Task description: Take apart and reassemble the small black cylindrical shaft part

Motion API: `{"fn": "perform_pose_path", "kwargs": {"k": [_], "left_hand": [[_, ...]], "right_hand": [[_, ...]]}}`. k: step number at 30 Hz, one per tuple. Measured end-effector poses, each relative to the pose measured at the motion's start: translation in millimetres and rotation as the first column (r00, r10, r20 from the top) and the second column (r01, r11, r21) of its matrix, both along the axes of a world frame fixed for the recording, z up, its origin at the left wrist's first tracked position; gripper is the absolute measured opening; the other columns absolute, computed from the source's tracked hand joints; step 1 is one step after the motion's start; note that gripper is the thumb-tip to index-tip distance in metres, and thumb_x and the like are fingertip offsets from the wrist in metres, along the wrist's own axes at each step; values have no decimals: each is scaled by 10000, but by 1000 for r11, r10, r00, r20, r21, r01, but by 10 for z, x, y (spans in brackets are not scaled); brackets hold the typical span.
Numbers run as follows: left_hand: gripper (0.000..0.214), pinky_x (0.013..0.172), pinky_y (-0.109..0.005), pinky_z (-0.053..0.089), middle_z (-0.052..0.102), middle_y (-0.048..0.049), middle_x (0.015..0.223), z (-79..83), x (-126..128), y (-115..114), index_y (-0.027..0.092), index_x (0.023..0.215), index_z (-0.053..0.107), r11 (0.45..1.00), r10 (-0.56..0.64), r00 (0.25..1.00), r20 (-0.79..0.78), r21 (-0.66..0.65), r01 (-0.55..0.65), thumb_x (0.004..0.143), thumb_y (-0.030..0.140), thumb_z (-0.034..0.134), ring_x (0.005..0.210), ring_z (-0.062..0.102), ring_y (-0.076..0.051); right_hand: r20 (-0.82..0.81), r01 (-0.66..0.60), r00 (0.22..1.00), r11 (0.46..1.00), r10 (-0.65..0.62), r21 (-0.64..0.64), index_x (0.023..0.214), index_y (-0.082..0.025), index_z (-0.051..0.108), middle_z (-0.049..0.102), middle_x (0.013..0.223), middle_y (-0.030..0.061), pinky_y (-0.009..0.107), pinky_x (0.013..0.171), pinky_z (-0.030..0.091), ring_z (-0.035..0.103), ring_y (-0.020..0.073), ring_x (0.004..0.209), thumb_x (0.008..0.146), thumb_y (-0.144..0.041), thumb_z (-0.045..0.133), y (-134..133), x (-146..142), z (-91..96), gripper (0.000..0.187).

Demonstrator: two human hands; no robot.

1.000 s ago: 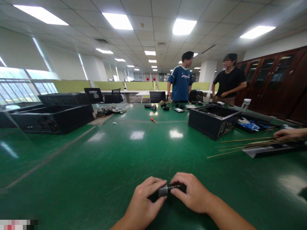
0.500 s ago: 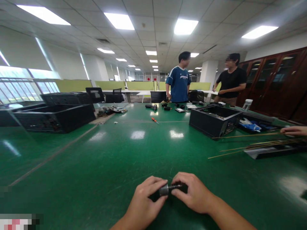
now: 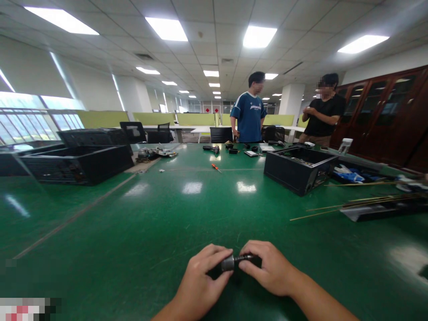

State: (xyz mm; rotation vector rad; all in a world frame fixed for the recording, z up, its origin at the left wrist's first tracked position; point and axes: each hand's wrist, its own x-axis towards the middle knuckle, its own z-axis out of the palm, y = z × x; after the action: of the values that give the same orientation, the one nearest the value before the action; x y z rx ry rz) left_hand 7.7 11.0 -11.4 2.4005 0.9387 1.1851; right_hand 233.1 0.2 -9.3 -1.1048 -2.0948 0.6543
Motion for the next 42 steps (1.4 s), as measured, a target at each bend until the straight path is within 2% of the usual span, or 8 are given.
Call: {"fn": "perform_pose_path", "kwargs": {"k": [16,42], "left_hand": [[396,770,-270,600,770,-40,947,27,-12,10,267,1102,740,999,35,999,17,16,-35,750,87,724,840,741,-182],[342,775,-293,605,771,-46,953,51,-25,18,258,1081,738,996,84,996,9,27,-84,768,125,705,849,744,-194]], "right_hand": [[0,41,999,998,-41,37,964,-208,671,690,884,20,280,744,450,640,178,814,887,-211,636,17,22,-29,84],[-3,58,998,998,-58,30,921,-201,668,675,825,11,273,706,444,614,171,758,899,-237,620,65,119,-22,64]]}}
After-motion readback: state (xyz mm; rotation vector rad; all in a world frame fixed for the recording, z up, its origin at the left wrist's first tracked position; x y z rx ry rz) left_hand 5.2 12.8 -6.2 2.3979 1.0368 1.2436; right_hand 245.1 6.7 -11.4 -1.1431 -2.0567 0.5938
